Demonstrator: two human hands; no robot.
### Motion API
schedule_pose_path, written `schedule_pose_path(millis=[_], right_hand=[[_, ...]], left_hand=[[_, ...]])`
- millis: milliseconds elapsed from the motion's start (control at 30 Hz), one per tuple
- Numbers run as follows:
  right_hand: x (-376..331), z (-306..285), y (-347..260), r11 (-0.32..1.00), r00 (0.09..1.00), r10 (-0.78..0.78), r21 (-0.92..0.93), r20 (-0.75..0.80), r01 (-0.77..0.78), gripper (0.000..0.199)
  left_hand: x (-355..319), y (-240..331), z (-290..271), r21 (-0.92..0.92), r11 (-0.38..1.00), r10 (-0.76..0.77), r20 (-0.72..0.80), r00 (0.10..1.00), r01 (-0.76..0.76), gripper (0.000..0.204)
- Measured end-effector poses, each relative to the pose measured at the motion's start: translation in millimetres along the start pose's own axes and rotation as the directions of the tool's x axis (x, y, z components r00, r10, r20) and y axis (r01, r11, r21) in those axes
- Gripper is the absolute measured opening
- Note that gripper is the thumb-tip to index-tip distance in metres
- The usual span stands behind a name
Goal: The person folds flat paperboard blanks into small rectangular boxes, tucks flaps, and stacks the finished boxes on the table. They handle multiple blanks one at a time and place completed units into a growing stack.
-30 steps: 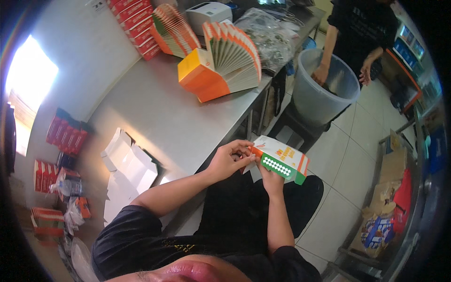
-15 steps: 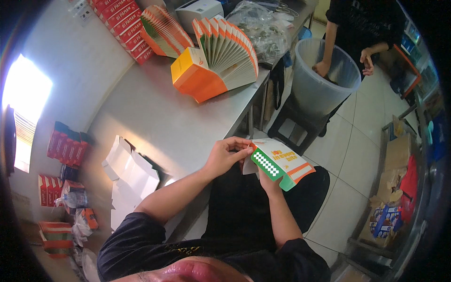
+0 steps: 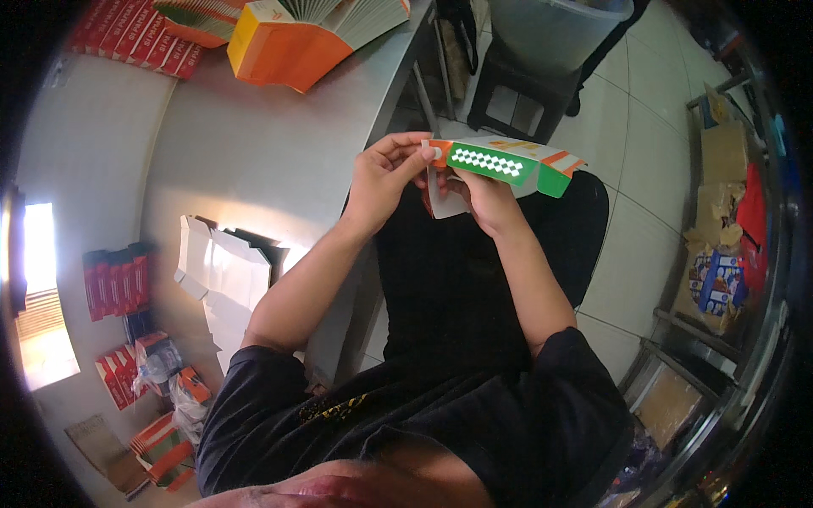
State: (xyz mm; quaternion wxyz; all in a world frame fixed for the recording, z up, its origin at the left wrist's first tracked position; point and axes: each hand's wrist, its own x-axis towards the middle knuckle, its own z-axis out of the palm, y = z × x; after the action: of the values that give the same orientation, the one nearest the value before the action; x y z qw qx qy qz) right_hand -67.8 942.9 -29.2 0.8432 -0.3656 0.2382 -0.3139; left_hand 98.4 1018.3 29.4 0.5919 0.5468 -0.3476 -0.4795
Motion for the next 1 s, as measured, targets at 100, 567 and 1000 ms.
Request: schedule_pose_path(millis=[100,567,1000], right_hand=[[-0.5,2.9,-1.9,0.999,0.999,-0.041,-0.013,0.009,0.041,0.022],[-7.1,0.3,27.2,0.567,0.837,-0.541,-0.772,-0.084,0.289,0.033],[-3.8,-16.0,47.1,0.864,0.976,-0.153,-0.501,-0.154,0.057,0.045]], left_hand=[[0.5,1.8,0.6,0.025,1.0,-0.014,-0.025,1.0,0.015,0.034],[-2.9,-5.4,0.4,0.098,0.994,0.046,0.011,0.999,-0.047,0.025],[-3.2,-7.3,-3.2,0.358,0.933,0.046,-0.008,0.999,-0.04,0.022]])
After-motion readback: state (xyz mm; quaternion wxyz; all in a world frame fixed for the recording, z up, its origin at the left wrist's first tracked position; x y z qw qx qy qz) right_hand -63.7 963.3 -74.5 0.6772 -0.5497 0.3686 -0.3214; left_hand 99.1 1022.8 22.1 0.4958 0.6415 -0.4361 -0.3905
